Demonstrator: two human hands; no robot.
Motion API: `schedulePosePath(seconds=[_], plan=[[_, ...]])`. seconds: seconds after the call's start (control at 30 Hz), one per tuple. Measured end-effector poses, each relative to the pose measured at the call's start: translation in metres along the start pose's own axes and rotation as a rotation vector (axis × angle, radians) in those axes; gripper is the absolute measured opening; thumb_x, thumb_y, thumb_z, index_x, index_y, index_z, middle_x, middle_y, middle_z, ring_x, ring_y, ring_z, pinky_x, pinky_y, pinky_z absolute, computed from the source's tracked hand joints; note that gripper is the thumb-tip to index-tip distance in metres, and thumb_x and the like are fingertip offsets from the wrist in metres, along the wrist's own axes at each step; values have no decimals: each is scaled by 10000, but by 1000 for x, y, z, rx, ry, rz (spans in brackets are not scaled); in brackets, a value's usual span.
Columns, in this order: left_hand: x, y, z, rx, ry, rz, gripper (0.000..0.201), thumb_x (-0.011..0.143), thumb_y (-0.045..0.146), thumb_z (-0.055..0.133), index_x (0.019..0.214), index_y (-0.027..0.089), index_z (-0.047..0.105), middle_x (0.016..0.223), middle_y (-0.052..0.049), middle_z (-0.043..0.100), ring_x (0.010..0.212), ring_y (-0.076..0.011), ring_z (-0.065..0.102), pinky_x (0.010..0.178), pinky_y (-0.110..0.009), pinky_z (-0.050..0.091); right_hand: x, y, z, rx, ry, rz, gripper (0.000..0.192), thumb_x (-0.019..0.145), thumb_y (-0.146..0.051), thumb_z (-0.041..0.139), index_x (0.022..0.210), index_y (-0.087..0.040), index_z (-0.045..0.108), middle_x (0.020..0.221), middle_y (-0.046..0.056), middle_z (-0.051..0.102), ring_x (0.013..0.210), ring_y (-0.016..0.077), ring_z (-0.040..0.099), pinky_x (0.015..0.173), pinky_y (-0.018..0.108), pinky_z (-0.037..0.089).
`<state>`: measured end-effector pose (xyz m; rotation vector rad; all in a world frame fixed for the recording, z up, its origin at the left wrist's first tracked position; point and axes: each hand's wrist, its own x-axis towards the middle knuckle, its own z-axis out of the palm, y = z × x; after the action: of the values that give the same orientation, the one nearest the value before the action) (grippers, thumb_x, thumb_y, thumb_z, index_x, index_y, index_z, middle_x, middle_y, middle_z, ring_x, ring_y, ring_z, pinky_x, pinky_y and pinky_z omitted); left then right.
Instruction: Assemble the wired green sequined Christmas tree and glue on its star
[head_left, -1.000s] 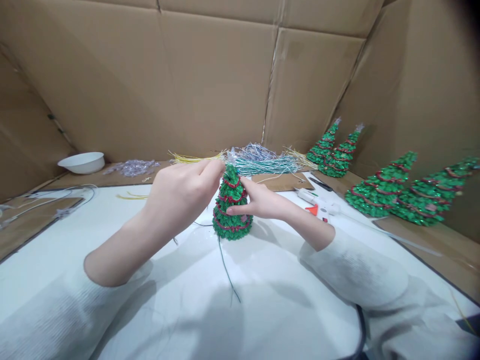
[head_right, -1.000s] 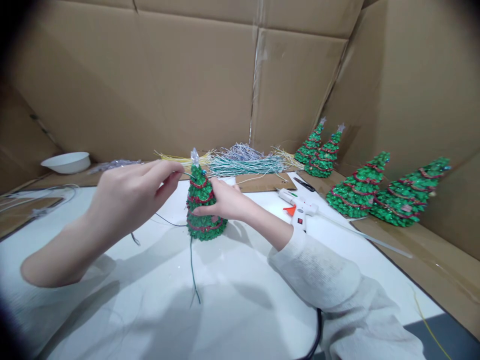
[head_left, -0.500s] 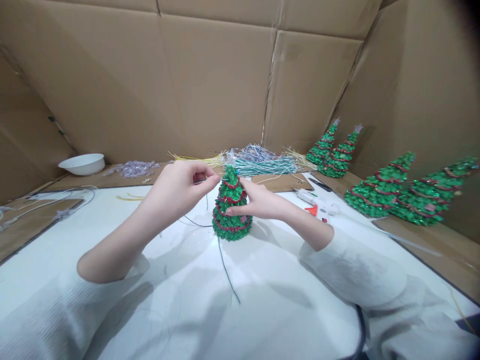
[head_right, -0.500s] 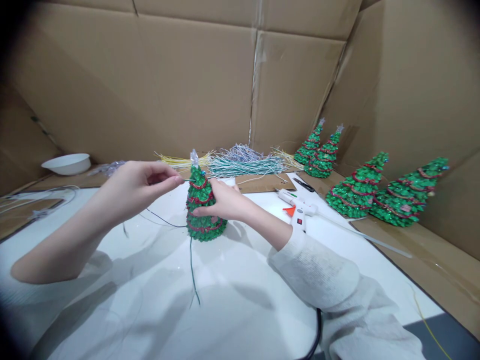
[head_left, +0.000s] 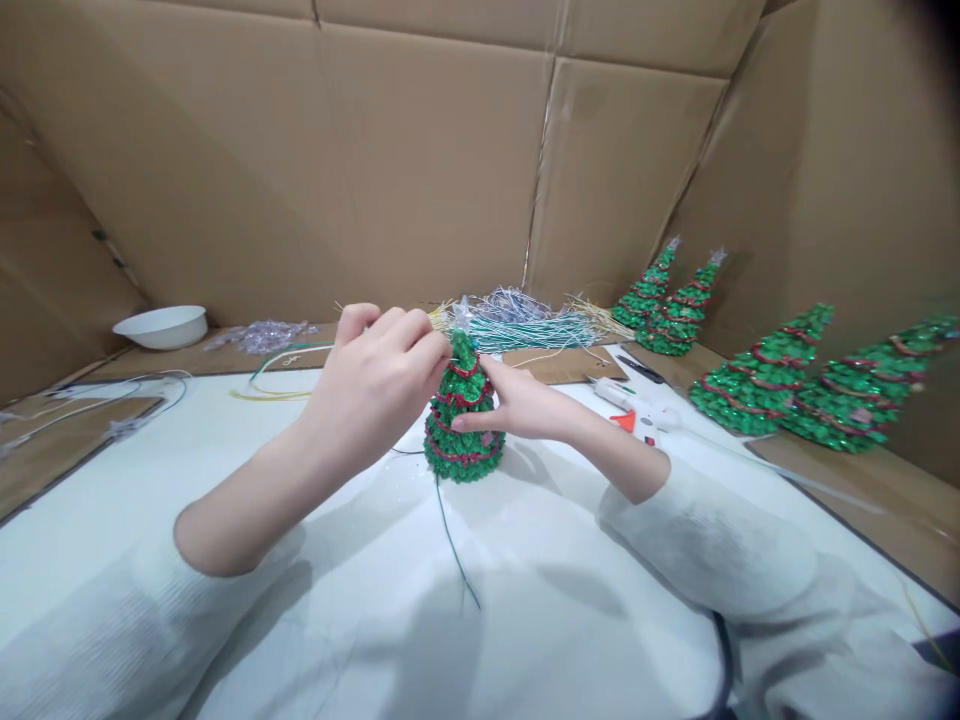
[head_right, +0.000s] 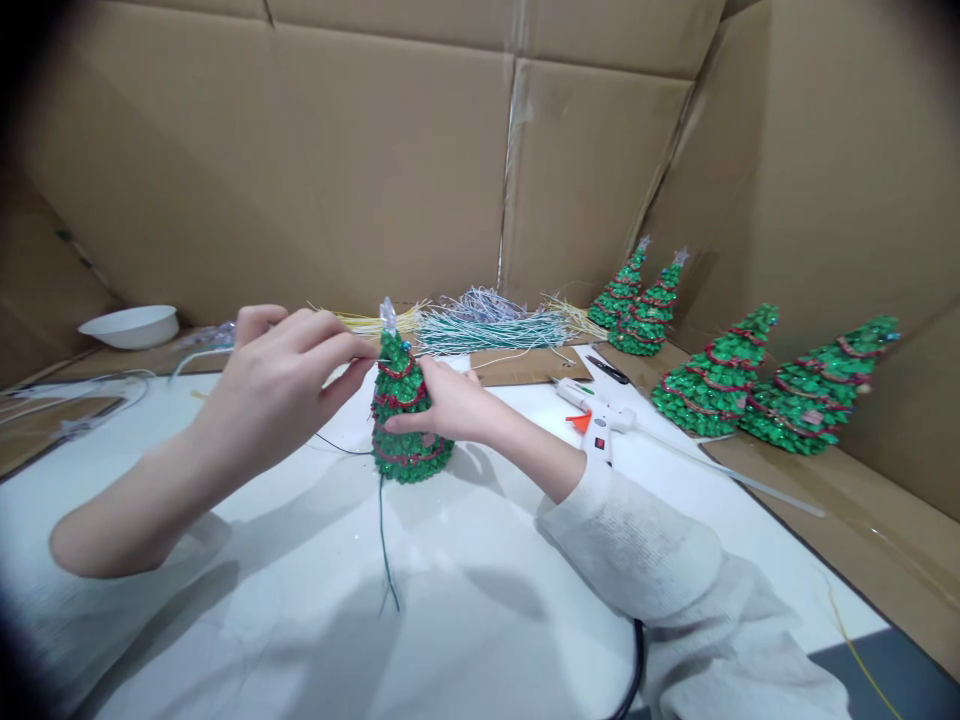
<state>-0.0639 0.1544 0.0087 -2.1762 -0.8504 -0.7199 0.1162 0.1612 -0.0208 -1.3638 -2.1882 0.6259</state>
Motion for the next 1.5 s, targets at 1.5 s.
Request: schedulePosePath(seconds=[1.5], plan=[[4,1,-16,-22,-203,-230,303,924,212,312,1146,112,493,789,-69,660,702,-195,597,741,-346,401,7,10,5,456,140,-14,451,640,-457,735,974,-171,633,939,62,691,838,189,641,737,328,509]])
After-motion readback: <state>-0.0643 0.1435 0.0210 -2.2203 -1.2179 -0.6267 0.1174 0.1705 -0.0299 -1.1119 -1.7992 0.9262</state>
